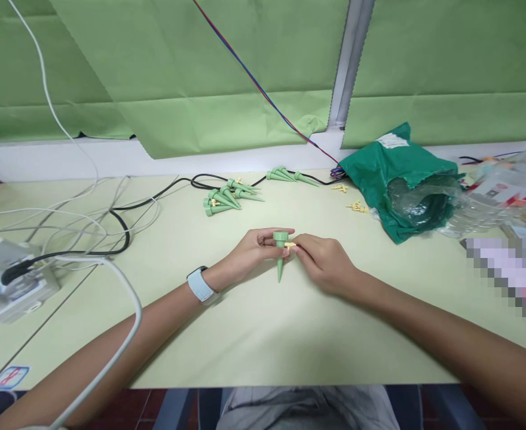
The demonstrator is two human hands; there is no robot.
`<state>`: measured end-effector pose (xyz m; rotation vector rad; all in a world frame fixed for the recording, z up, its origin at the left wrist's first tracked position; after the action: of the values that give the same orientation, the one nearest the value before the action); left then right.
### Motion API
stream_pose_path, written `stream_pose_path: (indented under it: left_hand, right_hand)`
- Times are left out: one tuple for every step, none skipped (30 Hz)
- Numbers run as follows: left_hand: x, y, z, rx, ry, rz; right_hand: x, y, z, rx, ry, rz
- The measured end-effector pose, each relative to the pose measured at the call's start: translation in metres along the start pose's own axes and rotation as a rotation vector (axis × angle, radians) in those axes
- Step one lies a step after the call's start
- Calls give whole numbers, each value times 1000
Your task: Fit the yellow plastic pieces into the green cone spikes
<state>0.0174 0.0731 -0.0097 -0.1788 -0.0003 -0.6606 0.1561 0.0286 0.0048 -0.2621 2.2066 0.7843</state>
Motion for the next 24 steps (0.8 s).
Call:
stream_pose_path:
  left_hand:
    - [0, 0, 0, 0, 6, 4]
    - [1, -1, 0, 0, 12, 6]
    - [1, -1, 0, -1, 17, 6]
    - [1, -1, 0, -2, 18, 5]
    - [2, -1, -1, -2, 13, 3]
    - [2, -1, 0, 1, 1, 1]
    - [2, -1, 0, 3, -13, -2]
    - [2, -1, 0, 6, -28, -6]
    - [2, -1, 0, 8, -40, -11]
    - [3, -1, 0, 7, -48, -17]
    - [3, -1, 0, 4, -51, -21]
    - [3, -1, 0, 2, -50, -23]
    - [3, -1, 0, 0, -45, -21]
    - [3, -1, 0, 1, -39, -15]
    - [3, -1, 0, 2, -32, -9]
    - [2, -1, 0, 5, -23, -2]
    - [2, -1, 0, 7, -16, 3]
    - [3, -1, 0, 9, -12, 4]
    - [3, -2, 0, 11, -13, 0]
    - [4, -2, 0, 12, -16, -6]
    - [5, -2, 1, 10, -22, -14]
    - [6, -2, 1, 8, -27, -22]
    - [7, -3, 1, 4, -30, -30]
    - [8, -3, 1, 2, -29, -37]
  right_hand:
    - [2, 0, 4, 69, 97, -3]
    - [6, 0, 8, 143, 209, -12]
    - [9, -1, 11, 208, 315, -21]
    - [12, -2, 12, 251, 389, -26]
    - [13, -2, 13, 264, 413, -26]
    - [11, -2, 12, 246, 378, -14]
    - [8, -2, 10, 203, 294, 2]
    - [4, -2, 7, 142, 183, 18]
    - [0, -1, 4, 74, 70, 28]
    - [-2, -1, 0, 11, -21, 29]
    - [-2, -1, -2, -34, -76, 25]
    - [-2, -1, -4, -51, -90, 19]
    - [-2, -1, -3, -37, -62, 14]
    - [0, 0, -1, 5, 3, 12]
    - [2, 0, 3, 64, 95, 11]
    - [4, 0, 6, 127, 198, 6]
    - [7, 0, 9, 181, 290, -1]
    - [9, 0, 11, 209, 349, -8]
    - [9, 0, 11, 203, 356, -11]
    - [7, 1, 10, 159, 306, -11]
    - [3, 2, 7, 88, 214, -5]
    - [-1, 3, 4, 2, 100, 1]
    - [-4, 2, 0, -84, -8, 3]
    - [-6, 2, -3, -157, -94, -4]
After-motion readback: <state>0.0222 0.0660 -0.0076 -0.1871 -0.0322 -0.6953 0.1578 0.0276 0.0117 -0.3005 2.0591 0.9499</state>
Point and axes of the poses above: each hand's wrist, its own y-axis towards the middle knuckle, its own x-axis out of the palm, z = x × y, the point moved 7 cm from there along y, towards the middle knuckle, and after that the axes turned 5 degrees about -x, right-handed, at the moved point
